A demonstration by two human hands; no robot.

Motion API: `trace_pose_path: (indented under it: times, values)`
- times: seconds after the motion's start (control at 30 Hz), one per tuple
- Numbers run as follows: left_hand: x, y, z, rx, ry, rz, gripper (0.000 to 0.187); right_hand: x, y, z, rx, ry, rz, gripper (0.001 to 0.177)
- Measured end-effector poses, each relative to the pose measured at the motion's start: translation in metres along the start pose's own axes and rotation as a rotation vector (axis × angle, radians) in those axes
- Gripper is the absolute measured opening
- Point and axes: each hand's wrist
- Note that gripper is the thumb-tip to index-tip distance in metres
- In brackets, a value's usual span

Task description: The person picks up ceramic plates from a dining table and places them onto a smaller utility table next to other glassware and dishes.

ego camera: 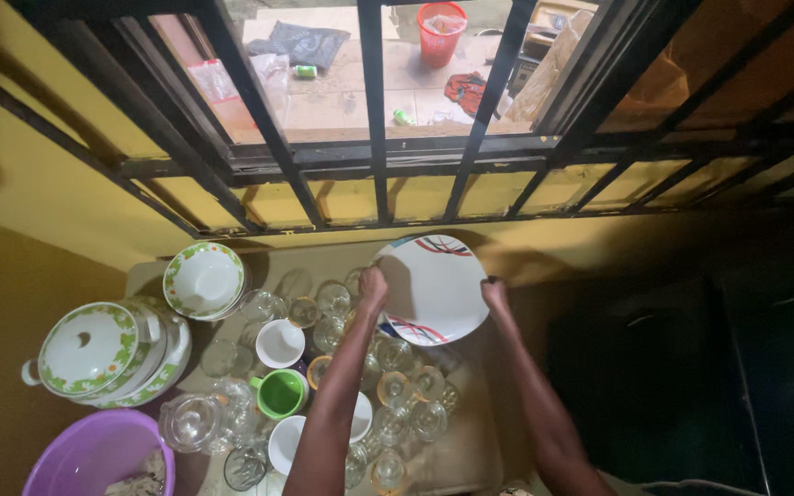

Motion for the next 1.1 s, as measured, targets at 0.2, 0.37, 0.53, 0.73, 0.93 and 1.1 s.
trace_pose_path:
  times: [0.2,0.37,0.53,0.73,0.93,1.1]
  values:
    - [-0.007,-0.006,0.000,-0.036,-0.068,0.027,0.022,0.016,-0.007,0.023,-0.263,-0.124,-0.479,0.024]
    - [-0.006,-0.008,0.001,-0.069,-0.135,0.036,0.024,0.031,-0.038,0.045,-0.569,-0.073,-0.758,0.021]
    - [-0.010,-0.003,-0.011,-0.092,-0.192,0.051,0.026,0.063,-0.107,0.068,-0.296,-0.083,-0.551,0.022]
    - [-0.015,-0.001,-0.012,-0.081,-0.234,0.081,0.029,0.093,-0.174,0.097,-0.199,-0.097,-0.402,0.025]
    - [-0.004,0.005,-0.003,-0.004,-0.176,0.348,0.032,0.092,-0.168,0.090,-0.375,-0.131,-0.568,0.026]
    - [-0.009,0.002,0.000,-0.184,-0.085,0.260,0.024,0.083,-0.139,0.076,-0.237,-0.070,-0.597,0.027]
Point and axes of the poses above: each hand's wrist, its own z-axis towards the middle knuckle, its own x-axis out of the palm, y = z × x, and after that the axes turned 2 degrees about -x, right-handed
